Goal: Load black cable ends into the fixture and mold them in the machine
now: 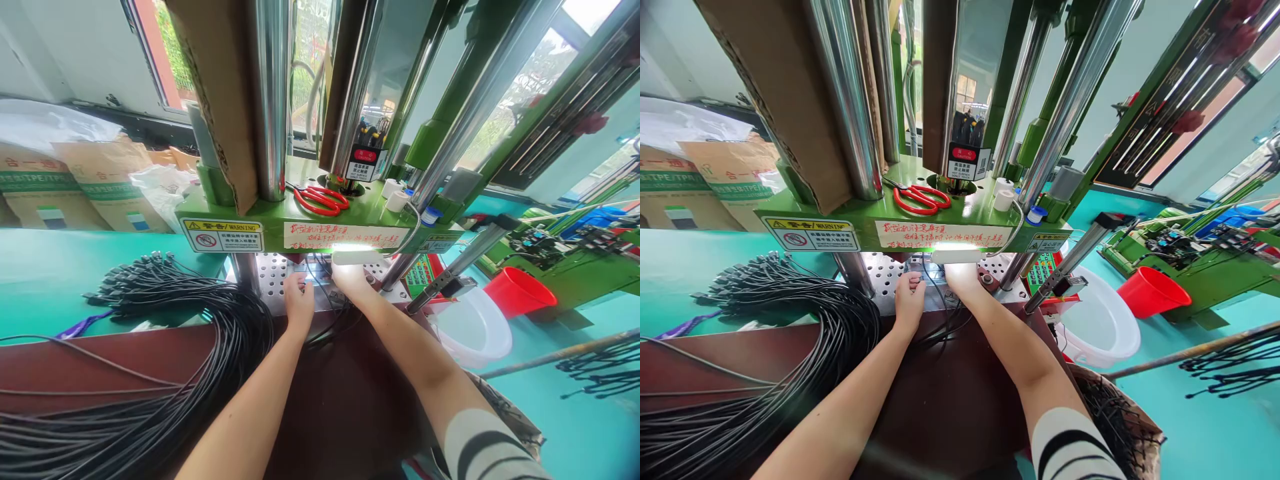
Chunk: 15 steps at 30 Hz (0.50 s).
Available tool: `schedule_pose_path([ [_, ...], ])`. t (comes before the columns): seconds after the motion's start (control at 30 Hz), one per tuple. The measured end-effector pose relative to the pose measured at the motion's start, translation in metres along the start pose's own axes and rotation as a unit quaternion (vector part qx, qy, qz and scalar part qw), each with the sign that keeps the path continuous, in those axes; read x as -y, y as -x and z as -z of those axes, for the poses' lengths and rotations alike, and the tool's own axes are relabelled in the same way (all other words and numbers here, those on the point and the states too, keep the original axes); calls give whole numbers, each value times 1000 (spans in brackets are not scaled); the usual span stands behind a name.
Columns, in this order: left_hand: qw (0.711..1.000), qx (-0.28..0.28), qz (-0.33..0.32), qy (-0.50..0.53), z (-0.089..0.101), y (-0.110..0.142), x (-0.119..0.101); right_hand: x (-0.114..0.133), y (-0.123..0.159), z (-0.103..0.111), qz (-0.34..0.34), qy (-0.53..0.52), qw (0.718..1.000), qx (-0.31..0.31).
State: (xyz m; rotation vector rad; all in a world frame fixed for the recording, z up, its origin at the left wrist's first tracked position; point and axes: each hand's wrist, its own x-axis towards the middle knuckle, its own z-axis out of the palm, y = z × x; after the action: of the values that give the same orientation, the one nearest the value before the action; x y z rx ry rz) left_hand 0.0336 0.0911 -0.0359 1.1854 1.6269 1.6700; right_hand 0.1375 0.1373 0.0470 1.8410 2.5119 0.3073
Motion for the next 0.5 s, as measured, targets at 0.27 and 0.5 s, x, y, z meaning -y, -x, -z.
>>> schedule_pose_path([
  [0.27, 1000, 0, -3, 8, -1, 0, 0, 2, 0, -4, -37, -7, 999, 0],
  [0.5, 1000, 8, -3, 12, -1, 0, 2, 8, -5, -10, -34, -14, 999, 1],
])
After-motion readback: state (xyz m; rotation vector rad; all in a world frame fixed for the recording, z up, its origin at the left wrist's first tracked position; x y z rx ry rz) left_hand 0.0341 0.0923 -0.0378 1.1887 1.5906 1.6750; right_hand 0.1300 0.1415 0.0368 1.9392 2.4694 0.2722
